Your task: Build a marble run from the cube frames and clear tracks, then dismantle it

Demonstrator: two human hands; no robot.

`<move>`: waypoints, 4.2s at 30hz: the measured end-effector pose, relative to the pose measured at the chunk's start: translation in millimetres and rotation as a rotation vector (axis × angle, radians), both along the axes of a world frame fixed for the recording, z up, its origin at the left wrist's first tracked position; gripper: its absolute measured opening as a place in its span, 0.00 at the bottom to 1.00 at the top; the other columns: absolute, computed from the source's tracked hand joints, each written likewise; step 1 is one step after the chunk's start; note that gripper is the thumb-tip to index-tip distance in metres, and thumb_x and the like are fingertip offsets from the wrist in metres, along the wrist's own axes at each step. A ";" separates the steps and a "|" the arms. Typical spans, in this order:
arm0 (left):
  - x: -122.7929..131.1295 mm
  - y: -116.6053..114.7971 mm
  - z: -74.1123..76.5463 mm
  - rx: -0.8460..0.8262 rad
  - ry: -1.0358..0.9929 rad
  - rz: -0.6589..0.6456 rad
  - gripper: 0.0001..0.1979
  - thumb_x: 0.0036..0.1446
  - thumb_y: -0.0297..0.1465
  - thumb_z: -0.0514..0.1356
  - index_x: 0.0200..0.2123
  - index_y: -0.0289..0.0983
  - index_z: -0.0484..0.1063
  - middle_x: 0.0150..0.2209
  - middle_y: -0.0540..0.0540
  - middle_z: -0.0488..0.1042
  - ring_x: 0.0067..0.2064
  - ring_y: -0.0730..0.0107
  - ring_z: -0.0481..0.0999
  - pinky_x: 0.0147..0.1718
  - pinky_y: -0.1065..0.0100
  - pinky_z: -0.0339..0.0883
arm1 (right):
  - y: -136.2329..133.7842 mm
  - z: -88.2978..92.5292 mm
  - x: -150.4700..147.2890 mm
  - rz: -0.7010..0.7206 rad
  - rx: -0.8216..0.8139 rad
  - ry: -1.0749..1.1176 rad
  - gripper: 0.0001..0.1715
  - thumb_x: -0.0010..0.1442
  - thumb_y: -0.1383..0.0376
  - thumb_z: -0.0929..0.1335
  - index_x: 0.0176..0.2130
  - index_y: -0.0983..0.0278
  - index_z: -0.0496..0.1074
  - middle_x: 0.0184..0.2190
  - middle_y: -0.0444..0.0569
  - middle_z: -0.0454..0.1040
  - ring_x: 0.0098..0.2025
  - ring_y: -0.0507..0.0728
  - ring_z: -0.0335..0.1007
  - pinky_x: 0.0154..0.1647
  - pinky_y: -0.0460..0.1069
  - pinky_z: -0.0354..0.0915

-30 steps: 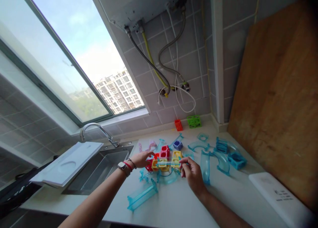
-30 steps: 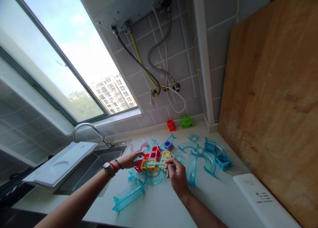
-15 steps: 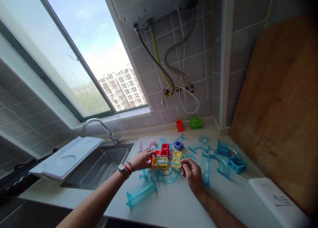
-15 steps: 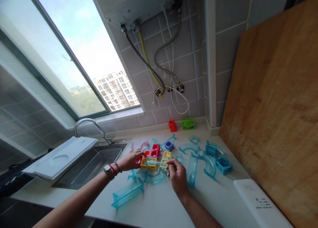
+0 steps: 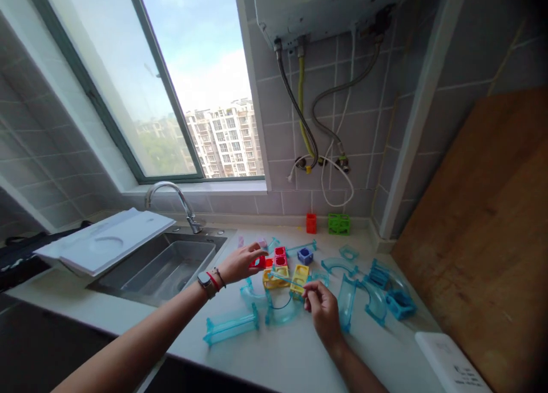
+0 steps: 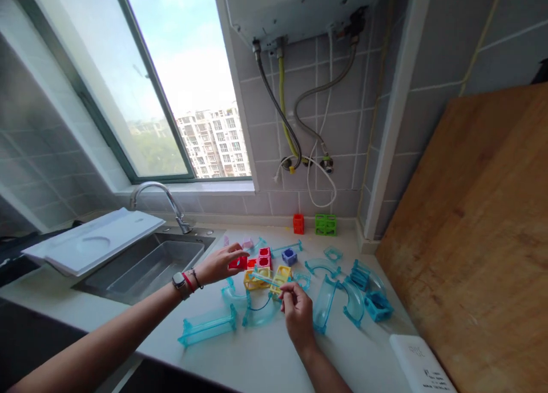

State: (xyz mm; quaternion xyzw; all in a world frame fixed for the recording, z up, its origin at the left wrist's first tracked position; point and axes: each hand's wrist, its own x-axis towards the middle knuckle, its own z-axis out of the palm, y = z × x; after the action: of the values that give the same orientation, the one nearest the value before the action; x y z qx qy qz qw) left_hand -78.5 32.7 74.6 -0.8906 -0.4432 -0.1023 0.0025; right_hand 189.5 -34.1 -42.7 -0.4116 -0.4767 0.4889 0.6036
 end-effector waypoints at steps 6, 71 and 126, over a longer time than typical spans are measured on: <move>-8.1 -1.9 -4.8 0.070 -0.087 0.102 0.21 0.64 0.38 0.59 0.59 0.46 0.66 0.53 0.43 0.71 0.39 0.65 0.77 0.40 0.66 0.71 | -4.6 2.8 0.6 -0.010 0.050 -0.108 0.11 0.62 0.59 0.65 0.34 0.64 0.72 0.26 0.44 0.72 0.22 0.51 0.65 0.23 0.46 0.63; 65.9 87.2 -35.6 -0.153 -0.201 0.313 0.38 0.46 0.31 0.70 0.62 0.48 0.64 0.50 0.41 0.78 0.50 0.50 0.78 0.42 0.64 0.69 | -3.9 -3.2 2.6 0.116 0.068 -0.346 0.11 0.62 0.61 0.63 0.36 0.64 0.73 0.26 0.44 0.71 0.23 0.53 0.67 0.25 0.46 0.64; 41.9 83.3 -124.6 -0.337 -0.969 0.371 0.21 0.49 0.35 0.69 0.46 0.35 0.71 0.46 0.39 0.79 0.39 0.64 0.81 0.38 0.65 0.75 | -7.2 -1.3 -6.8 0.137 -0.010 -0.206 0.11 0.61 0.63 0.64 0.35 0.63 0.75 0.27 0.45 0.73 0.23 0.53 0.67 0.24 0.47 0.64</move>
State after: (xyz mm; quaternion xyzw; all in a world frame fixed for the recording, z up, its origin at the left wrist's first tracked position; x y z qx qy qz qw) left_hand -36.5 116.0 -50.0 -0.6363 -0.5537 -0.4264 -0.3268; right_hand 182.7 -41.3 -44.0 -0.4294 -0.5607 0.4865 0.5143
